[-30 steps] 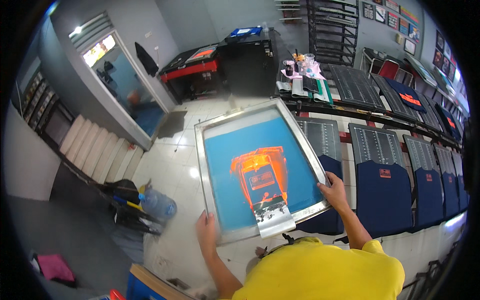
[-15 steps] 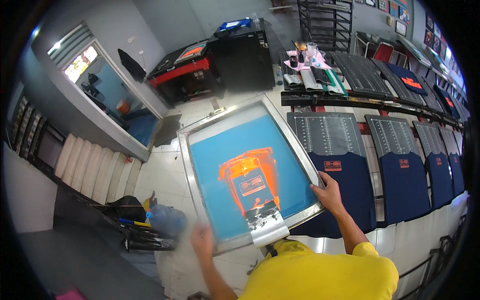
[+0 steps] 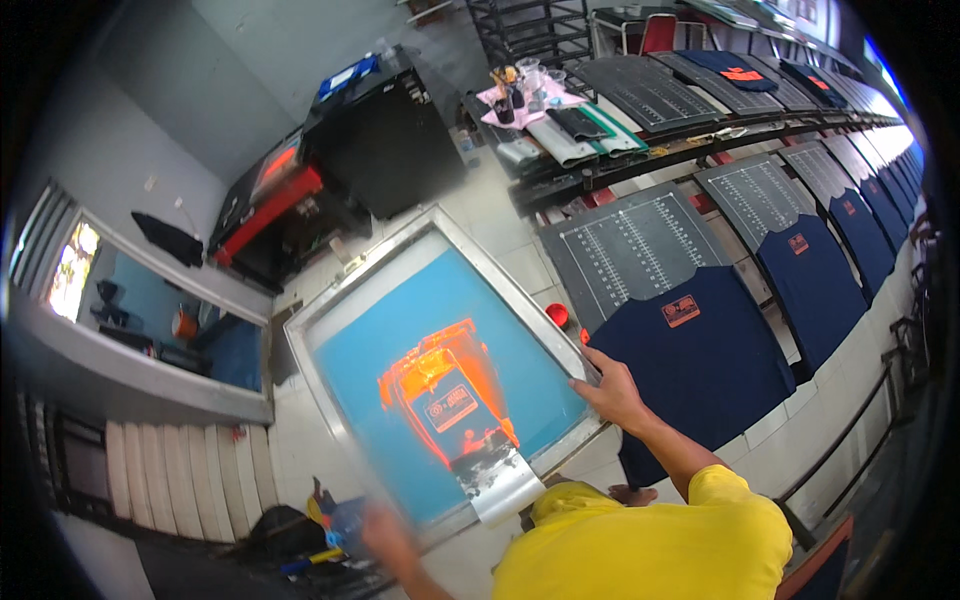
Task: The person performs screen printing by using a squeegee to spread orange ink across a mesh screen onto a series of blue shirts.
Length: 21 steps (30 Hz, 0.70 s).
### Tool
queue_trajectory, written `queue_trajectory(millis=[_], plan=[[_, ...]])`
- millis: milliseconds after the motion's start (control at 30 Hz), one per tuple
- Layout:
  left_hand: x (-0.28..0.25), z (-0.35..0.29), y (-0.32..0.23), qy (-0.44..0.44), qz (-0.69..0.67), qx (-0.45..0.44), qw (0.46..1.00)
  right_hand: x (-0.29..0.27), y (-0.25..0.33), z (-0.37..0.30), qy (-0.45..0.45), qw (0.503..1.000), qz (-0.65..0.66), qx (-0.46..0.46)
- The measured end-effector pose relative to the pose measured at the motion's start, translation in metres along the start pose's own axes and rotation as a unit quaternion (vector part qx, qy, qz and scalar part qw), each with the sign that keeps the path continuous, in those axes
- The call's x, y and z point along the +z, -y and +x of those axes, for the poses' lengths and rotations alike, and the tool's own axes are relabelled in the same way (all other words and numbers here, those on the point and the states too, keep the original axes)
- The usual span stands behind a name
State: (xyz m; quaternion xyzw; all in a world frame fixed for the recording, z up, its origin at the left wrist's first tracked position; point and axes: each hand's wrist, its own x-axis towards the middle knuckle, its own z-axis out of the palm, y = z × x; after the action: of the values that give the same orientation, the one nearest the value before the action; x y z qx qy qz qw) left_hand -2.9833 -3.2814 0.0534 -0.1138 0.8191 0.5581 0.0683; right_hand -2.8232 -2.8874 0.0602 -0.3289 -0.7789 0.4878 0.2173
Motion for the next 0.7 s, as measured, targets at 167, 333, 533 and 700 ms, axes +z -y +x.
queue_trajectory(millis=[167,333,533,700], plan=[[-0.003,0.056,-0.035,0.031,-0.034,0.0,0.999,0.041,0.033,0.02,-0.019,1.0,0.0,0.019],[-0.009,0.128,-0.021,0.079,-0.161,0.076,0.981,0.086,0.047,0.046,-0.053,0.998,-0.042,0.013],[-0.008,0.212,-0.03,0.11,-0.094,0.081,0.986,0.142,0.054,0.083,-0.101,0.993,-0.065,0.019],[0.001,0.304,-0.063,0.164,-0.149,0.063,0.973,0.209,0.045,0.12,-0.119,0.99,-0.058,0.041]])
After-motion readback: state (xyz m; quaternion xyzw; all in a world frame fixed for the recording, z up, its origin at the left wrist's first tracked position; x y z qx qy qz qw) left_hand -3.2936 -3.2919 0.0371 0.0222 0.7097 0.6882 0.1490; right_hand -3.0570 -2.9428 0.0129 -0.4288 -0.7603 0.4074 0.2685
